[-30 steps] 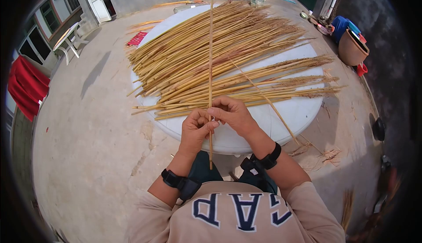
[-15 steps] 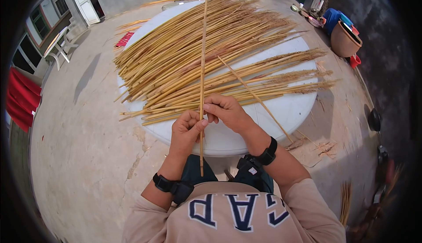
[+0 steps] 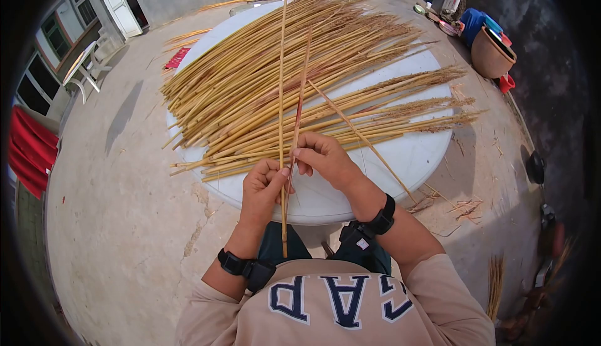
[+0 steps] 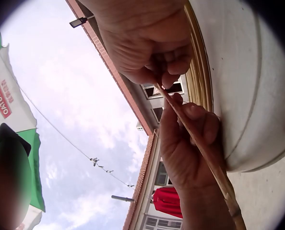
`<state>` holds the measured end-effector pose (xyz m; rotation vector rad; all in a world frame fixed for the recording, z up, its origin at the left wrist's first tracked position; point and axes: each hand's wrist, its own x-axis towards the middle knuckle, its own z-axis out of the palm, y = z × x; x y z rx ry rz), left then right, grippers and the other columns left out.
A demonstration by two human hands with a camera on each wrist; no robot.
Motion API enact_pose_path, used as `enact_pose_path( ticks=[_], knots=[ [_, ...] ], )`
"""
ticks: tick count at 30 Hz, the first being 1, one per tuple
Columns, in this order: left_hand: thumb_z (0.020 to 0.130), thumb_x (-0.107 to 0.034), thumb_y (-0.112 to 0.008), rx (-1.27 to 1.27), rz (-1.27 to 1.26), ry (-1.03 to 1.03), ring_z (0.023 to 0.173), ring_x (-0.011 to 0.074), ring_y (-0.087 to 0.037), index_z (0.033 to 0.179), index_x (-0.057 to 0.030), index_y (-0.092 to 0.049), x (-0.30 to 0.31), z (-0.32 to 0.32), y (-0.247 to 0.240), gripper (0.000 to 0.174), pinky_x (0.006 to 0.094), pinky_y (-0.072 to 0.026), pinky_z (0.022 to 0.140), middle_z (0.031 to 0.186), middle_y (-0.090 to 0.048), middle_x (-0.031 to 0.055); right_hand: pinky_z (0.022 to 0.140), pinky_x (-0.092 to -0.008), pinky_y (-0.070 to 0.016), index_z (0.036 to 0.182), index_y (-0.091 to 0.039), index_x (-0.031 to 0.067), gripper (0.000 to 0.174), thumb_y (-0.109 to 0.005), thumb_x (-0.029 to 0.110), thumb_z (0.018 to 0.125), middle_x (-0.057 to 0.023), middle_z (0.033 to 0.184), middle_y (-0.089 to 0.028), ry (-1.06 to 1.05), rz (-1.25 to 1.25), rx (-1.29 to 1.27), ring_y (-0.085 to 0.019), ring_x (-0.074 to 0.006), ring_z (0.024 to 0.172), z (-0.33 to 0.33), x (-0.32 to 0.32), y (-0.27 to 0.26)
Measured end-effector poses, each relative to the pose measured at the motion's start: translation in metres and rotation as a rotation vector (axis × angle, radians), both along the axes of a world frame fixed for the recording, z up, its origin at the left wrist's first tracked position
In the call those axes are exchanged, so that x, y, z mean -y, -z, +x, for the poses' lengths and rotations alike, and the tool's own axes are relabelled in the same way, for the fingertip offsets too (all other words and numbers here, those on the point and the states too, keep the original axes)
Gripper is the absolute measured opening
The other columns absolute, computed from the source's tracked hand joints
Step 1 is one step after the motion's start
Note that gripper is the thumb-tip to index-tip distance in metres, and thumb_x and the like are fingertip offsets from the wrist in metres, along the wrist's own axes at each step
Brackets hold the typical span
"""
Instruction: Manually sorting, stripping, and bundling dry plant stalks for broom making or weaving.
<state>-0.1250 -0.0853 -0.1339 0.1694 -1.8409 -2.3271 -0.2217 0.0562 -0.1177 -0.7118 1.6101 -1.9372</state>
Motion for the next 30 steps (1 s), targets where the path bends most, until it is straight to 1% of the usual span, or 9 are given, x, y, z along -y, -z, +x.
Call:
enact_pose_path(
  ticks=[5, 7, 11, 15, 16, 25, 27, 29, 30],
  knots=[
    [0.091, -0.013, -0.053, -0.004, -0.088, -0.017, 0.048, 0.0016, -0.044, 0.092, -0.0047, -0.052, -0.003, 0.001, -0.003, 0.008, 0.0156, -0.0315, 0.042, 0.064, -0.06, 0.0023, 0.051, -0.0188, -0.0422, 0.083, -0.056, 0.0043, 0.009, -0.054, 0.011, 0.087, -0.0027, 0.073, -0.059, -0.038, -0.071, 0.05, -0.055, -0.0077, 0.059, -0.002, -0.001, 0.0],
    [0.092, -0.013, -0.051, -0.009, -0.093, -0.027, 0.048, 0.0017, -0.043, 0.094, -0.0047, -0.051, -0.003, 0.001, -0.003, 0.009, 0.0157, -0.0316, 0.043, 0.064, -0.06, 0.0026, 0.049, -0.0198, -0.0431, 0.084, -0.053, 0.0048, 0.01, -0.05, 0.013, 0.089, -0.005, 0.073, -0.061, -0.031, -0.154, 0.153, -0.056, -0.0085, 0.058, 0.001, -0.002, -0.009],
    [0.095, -0.014, -0.044, -0.072, -0.085, -0.151, 0.048, 0.0023, -0.04, 0.1, -0.005, -0.046, -0.009, 0.001, -0.001, 0.011, 0.0163, -0.0317, 0.044, 0.062, -0.055, 0.0013, 0.048, -0.0208, -0.0436, 0.086, -0.052, 0.0049, 0.011, -0.047, 0.013, 0.091, -0.0063, 0.073, -0.062, -0.042, -0.211, 0.231, -0.055, -0.009, 0.054, 0.006, -0.007, -0.015],
    [0.096, -0.015, -0.043, -0.133, -0.096, -0.234, 0.049, 0.0028, -0.041, 0.101, -0.0054, -0.043, -0.006, 0.002, 0.006, 0.011, 0.0166, -0.033, 0.044, 0.061, -0.051, 0.0005, 0.046, -0.0203, -0.0429, 0.086, -0.051, 0.0047, 0.01, -0.047, 0.013, 0.091, -0.0063, 0.066, -0.059, 0.046, -0.265, 0.177, -0.052, -0.009, 0.049, 0.021, -0.026, -0.02],
    [0.095, -0.018, -0.046, -0.146, -0.061, -0.277, 0.046, 0.003, -0.036, 0.1, -0.0092, -0.046, -0.008, 0.001, 0.007, 0.01, 0.0159, -0.0327, 0.043, 0.059, -0.051, 0.0015, 0.046, -0.0202, -0.0425, 0.086, -0.051, 0.0045, 0.01, -0.047, 0.012, 0.091, -0.0067, 0.066, -0.058, 0.095, -0.273, 0.122, -0.052, -0.0093, 0.049, 0.026, -0.037, -0.022],
    [0.094, -0.012, -0.044, -0.222, 0.23, -0.329, 0.046, 0.0051, -0.038, 0.098, -0.0066, -0.046, -0.008, -0.002, 0.008, 0.007, 0.0185, -0.0369, 0.042, 0.064, -0.053, 0.0052, 0.045, -0.0198, -0.0401, 0.087, -0.051, 0.0023, 0.009, -0.05, 0.011, 0.091, -0.0078, 0.062, -0.054, 0.39, -0.372, -0.109, -0.047, -0.0098, 0.049, 0.047, -0.111, -0.032],
    [0.094, -0.011, -0.043, -0.223, 0.211, -0.333, 0.046, 0.0052, -0.039, 0.099, -0.0068, -0.046, -0.006, 0.0, 0.009, 0.007, 0.0181, -0.0369, 0.042, 0.064, -0.053, 0.0049, 0.045, -0.0192, -0.0399, 0.088, -0.051, 0.0017, 0.01, -0.051, 0.012, 0.091, -0.0078, 0.062, -0.054, 0.44, -0.39, -0.135, -0.047, -0.0097, 0.049, 0.045, -0.122, -0.034],
    [0.095, -0.011, -0.043, -0.236, 0.194, -0.328, 0.047, 0.0053, -0.04, 0.1, -0.0071, -0.046, -0.005, 0.0, 0.011, 0.007, 0.0176, -0.0369, 0.042, 0.063, -0.053, 0.0046, 0.049, -0.0207, -0.0423, 0.094, -0.05, -0.002, 0.018, -0.051, 0.015, 0.092, -0.0114, 0.076, -0.055, 0.397, -0.689, -0.078, -0.05, -0.0116, 0.057, 0.029, -0.143, -0.038],
    [0.095, -0.011, -0.042, -0.236, 0.165, -0.323, 0.047, 0.0052, -0.041, 0.1, -0.0074, -0.046, -0.005, 0.002, 0.012, 0.008, 0.0171, -0.0363, 0.043, 0.063, -0.053, 0.0044, 0.049, -0.0207, -0.0423, 0.094, -0.05, -0.002, 0.018, -0.051, 0.015, 0.092, -0.0114, 0.076, -0.055, 0.403, -0.691, -0.09, -0.05, -0.0116, 0.057, 0.016, -0.166, -0.039]
  ],
)
